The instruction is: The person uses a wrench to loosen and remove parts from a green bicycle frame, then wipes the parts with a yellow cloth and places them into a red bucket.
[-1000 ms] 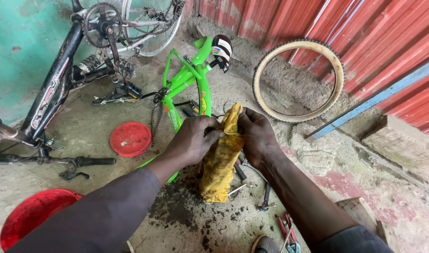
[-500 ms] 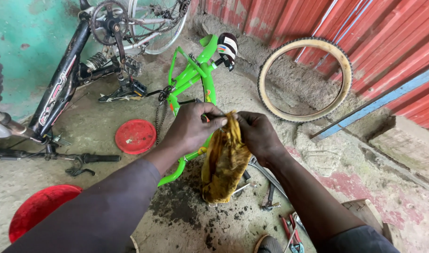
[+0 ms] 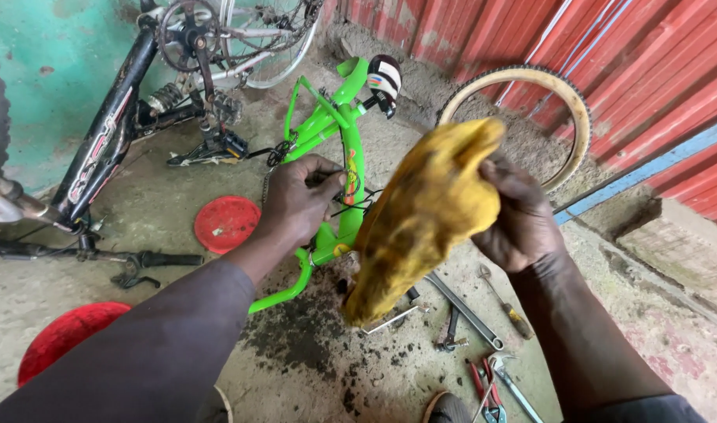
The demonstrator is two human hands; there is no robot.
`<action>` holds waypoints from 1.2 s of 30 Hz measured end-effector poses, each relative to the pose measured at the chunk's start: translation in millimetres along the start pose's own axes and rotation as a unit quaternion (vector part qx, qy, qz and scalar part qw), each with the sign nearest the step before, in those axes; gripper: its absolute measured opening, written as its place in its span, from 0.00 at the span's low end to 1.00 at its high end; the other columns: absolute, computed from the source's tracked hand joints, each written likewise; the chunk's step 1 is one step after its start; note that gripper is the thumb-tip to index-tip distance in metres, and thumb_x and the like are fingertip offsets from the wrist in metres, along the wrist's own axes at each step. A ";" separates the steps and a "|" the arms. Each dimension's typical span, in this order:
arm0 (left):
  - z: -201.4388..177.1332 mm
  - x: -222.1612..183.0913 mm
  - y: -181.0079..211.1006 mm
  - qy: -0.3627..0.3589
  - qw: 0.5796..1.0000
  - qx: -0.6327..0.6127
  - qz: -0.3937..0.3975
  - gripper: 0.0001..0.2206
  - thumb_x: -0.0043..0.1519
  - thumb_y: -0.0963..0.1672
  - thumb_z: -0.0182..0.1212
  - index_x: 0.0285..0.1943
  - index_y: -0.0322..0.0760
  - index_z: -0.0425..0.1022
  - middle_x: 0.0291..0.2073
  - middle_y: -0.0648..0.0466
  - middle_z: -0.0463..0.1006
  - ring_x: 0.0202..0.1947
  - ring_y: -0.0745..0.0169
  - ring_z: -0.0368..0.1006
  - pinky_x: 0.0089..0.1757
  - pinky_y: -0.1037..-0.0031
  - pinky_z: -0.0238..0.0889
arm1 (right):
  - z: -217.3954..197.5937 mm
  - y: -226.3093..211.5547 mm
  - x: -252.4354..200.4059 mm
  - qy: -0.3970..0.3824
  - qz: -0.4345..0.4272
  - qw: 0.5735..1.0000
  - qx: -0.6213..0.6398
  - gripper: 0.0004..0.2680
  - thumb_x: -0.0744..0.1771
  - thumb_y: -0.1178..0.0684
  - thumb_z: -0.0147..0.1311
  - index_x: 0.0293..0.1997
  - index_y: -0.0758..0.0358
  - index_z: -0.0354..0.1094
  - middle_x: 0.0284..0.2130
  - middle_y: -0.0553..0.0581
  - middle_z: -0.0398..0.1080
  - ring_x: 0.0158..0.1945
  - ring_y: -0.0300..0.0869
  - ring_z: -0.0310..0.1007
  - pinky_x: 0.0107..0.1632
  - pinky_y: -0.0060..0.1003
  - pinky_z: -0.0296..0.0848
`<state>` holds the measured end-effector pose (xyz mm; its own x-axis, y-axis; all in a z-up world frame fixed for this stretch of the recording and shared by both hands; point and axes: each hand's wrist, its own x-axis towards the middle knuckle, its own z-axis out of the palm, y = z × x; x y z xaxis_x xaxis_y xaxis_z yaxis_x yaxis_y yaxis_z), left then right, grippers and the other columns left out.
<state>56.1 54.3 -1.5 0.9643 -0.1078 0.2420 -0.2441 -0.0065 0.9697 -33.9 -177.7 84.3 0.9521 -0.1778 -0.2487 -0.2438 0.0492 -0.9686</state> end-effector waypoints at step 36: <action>35.0 -2.7 -6.1 0.010 0.998 -0.057 -0.037 0.04 0.64 0.38 0.63 0.36 0.31 0.75 0.26 0.46 0.76 0.19 0.67 0.71 0.24 0.80 0.69 | 76.9 33.6 -4.8 -0.020 -0.049 0.998 0.037 0.09 0.70 0.52 0.51 0.34 0.67 0.73 0.23 0.55 0.72 0.25 0.38 0.74 0.31 0.29 0.74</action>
<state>51.4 19.8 -9.2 0.9813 -0.0917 0.1691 -0.1600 0.0986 0.9822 -32.4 -99.7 53.2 0.9775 -0.1470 -0.1510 -0.1361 0.1069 -0.9849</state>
